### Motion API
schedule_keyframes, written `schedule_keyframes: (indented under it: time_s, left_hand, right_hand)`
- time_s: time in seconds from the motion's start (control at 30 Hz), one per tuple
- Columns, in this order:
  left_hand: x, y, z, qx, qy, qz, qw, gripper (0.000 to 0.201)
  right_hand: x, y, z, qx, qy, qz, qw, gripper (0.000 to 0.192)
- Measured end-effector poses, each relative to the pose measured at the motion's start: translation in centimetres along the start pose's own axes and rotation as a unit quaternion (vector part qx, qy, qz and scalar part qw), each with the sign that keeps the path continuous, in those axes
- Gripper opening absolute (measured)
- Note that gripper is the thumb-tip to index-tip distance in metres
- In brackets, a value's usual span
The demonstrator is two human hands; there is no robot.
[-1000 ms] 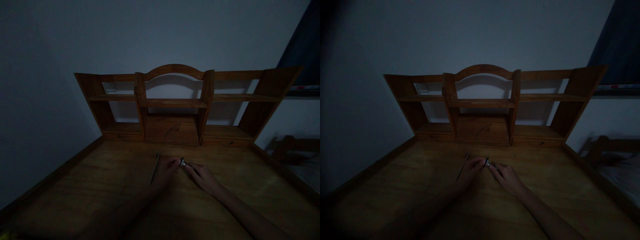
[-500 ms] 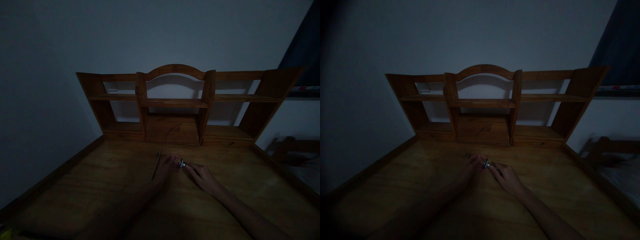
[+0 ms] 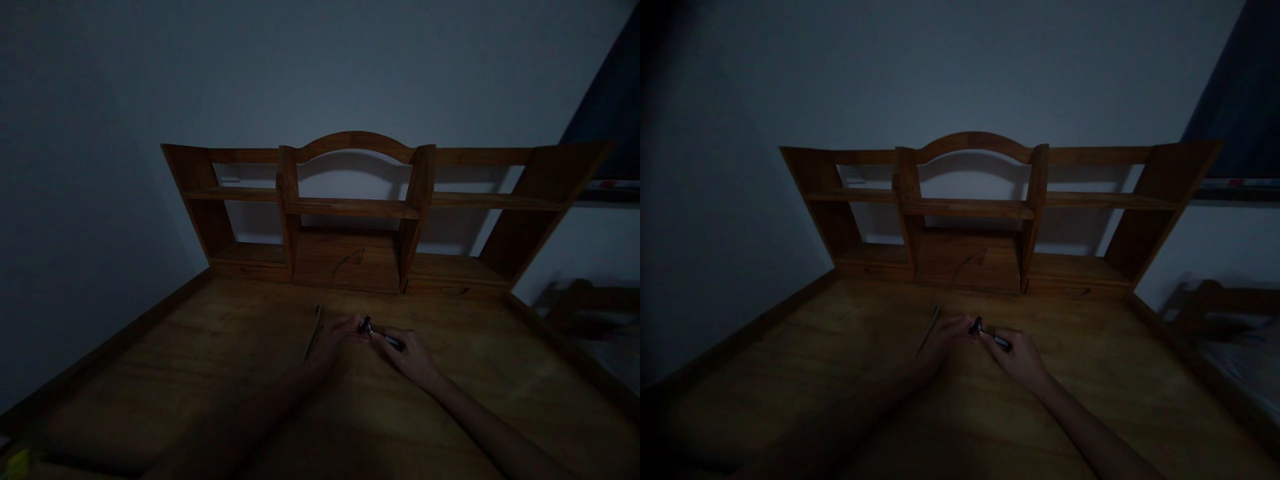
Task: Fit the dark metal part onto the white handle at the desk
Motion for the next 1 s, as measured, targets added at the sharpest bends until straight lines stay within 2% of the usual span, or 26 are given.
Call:
schedule_keyframes:
  time_s: [0.23, 0.37, 0.53, 0.63, 0.73, 0.9, 1.0]
  left_hand:
    - [-0.6, -0.1, -0.2, -0.045, 0.014, -0.005, 0.999, 0.040]
    - [-0.7, -0.2, 0.4, -0.102, 0.054, 0.010, 0.993, 0.040]
    - [-1.1, -0.4, 0.7, -0.165, 0.092, 0.002, 0.982, 0.037]
    - [-1.9, -1.5, 0.5, -0.240, 0.107, 0.016, 0.965, 0.031]
    - [-2.9, -2.8, 0.9, -0.332, 0.154, 0.043, 0.930, 0.024]
    - [-5.0, -3.2, 0.7, -0.465, 0.127, 0.006, 0.876, 0.024]
    - [-5.8, -3.1, 1.1, -0.499, 0.117, 0.003, 0.859, 0.022]
  right_hand:
    - [-0.1, -0.3, -0.4, -0.004, 0.002, 0.002, 1.000, 0.041]
    - [0.0, -0.4, -0.7, -0.011, 0.001, 0.012, 1.000, 0.041]
    - [0.1, -0.4, -0.7, -0.014, -0.011, 0.019, 1.000, 0.041]
    - [-0.1, -1.0, 0.0, -0.001, -0.007, 0.039, 0.999, 0.042]
    - [-0.3, -1.5, 1.0, 0.014, -0.002, 0.049, 0.999, 0.044]
    - [-0.6, -1.8, 1.9, 0.035, 0.008, 0.063, 0.997, 0.052]
    - [-0.6, -2.0, 1.5, 0.034, -0.002, 0.076, 0.996, 0.053]
Point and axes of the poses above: each hand's wrist, its own x-axis away from the middle knuckle, its own y-axis out of the palm, z = x × y, the point moved 7 cm from there along -x, towards the middle knuckle, and after that the axes turned 5 degrees about x, right-handed, at the moved point
